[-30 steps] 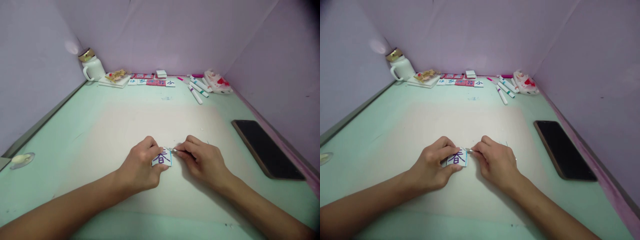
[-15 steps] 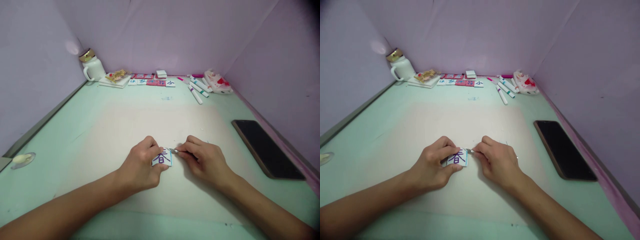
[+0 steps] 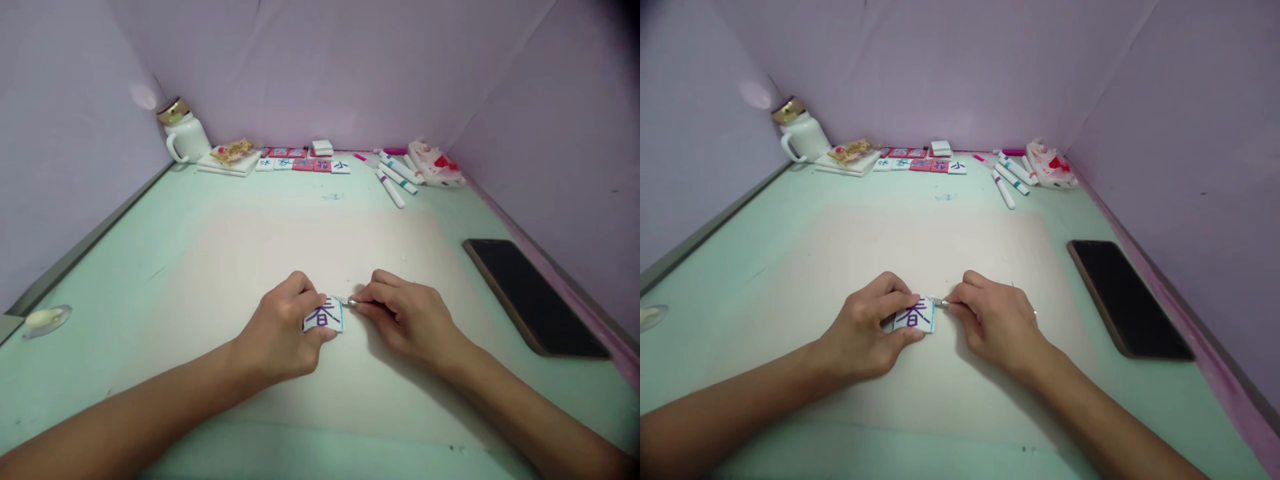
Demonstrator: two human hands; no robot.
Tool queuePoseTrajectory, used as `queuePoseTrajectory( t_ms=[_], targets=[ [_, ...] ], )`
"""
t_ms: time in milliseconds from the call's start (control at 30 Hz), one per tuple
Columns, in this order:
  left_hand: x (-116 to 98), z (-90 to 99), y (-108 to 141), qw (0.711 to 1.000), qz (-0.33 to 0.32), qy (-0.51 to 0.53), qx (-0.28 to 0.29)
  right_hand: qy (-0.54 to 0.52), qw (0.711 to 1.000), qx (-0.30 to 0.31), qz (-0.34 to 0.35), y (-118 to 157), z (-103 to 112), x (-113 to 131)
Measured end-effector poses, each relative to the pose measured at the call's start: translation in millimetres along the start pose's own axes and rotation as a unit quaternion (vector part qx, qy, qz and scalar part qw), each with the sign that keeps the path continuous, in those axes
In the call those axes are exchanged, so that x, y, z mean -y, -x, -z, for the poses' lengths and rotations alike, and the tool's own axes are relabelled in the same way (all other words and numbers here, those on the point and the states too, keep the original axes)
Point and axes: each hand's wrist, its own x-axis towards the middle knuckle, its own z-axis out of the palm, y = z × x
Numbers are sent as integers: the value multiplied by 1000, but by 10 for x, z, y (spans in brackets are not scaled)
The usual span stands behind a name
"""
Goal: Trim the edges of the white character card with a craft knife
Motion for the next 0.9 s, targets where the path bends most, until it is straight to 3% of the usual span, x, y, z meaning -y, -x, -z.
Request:
queuePoseTrajectory(
  t_ms=[567,900],
  targets=[
    [1,-5,-7,1000,-3,-6,-5,-13,999,12,-31,33,18,20],
    [-21,1,8,1000,-3,-10,-1,33,998,-24,-54,48,-55,93]
  ],
)
